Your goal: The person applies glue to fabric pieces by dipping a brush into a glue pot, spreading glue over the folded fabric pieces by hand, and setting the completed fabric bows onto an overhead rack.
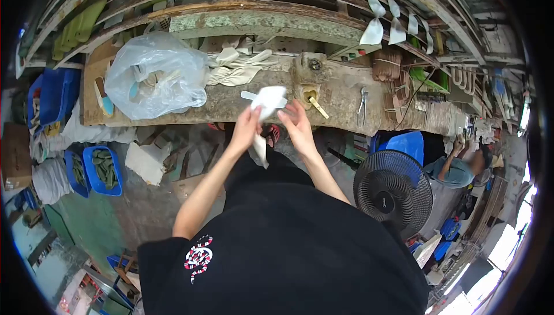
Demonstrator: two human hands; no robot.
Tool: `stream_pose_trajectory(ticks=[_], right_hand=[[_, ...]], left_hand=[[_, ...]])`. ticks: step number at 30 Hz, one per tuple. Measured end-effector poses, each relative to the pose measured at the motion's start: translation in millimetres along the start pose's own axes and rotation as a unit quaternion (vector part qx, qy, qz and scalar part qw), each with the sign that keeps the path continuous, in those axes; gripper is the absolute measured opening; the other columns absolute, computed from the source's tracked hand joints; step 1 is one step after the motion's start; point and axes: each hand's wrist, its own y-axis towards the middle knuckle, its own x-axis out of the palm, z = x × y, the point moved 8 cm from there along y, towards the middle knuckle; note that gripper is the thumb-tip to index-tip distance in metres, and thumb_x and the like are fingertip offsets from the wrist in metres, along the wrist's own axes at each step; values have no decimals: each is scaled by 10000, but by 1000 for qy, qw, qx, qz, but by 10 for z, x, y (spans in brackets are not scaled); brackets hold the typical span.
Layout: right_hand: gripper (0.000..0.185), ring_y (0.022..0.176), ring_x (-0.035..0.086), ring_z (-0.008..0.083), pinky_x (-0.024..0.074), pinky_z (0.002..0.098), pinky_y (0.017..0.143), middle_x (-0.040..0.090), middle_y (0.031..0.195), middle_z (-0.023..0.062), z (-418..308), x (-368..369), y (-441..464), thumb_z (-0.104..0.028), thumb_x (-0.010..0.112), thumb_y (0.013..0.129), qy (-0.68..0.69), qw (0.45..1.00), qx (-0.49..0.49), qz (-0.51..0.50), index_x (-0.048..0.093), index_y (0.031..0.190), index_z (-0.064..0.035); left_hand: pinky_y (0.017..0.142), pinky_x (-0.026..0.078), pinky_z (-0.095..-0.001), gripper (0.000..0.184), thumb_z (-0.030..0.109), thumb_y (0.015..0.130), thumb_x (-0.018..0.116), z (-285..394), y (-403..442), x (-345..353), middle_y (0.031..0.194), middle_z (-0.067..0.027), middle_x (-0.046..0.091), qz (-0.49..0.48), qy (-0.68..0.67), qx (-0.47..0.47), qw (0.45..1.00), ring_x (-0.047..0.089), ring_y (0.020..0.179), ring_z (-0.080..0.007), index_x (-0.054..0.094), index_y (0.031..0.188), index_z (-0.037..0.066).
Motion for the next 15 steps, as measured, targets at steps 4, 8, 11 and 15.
stream_pose_trajectory(ticks=[4, 8, 11, 15], right_hand=[[274, 776, 631, 45, 482, 246, 680, 729, 892, 18, -117, -23, -121, -254, 660, 1009, 107, 994, 14, -9, 724, 1007, 12], [334, 838, 666, 78, 511, 262, 783, 743, 959, 33, -225, -8, -259, -303, 596, 1052, 336, 935, 78, -83, 719, 1055, 7], [318, 927, 665, 91, 515, 279, 866, 733, 1020, 33, -325, -144, -342, -297, 588, 1054, 272, 954, 52, -119, 704, 1118, -8], [316, 1162, 593, 160, 481, 311, 991, 636, 1243, 94, -1838, -781, -843, -69, 602, 999, -12, 954, -300, 25, 584, 1307, -1]], left_hand=[[541, 465, -221, 273, 284, 1062, 577, 491, -622, 441, 772, -8, 637, 21, -48, 27, 998, 601, 604, -65, 665, 1088, 27], [656, 456, -212, 293, 257, 1035, 632, 390, -790, 464, 839, 40, 680, -2, -86, 25, 996, 579, 723, -34, 716, 1039, -24], [640, 370, -209, 243, 217, 1030, 634, 823, -872, 460, 805, 78, 589, -18, 86, 95, 992, 461, 743, -7, 703, 965, -7], [652, 412, -216, 234, 175, 1063, 563, 1464, -1048, 511, 787, 48, 583, 27, 70, 178, 981, 503, 743, -24, 624, 915, 5]])
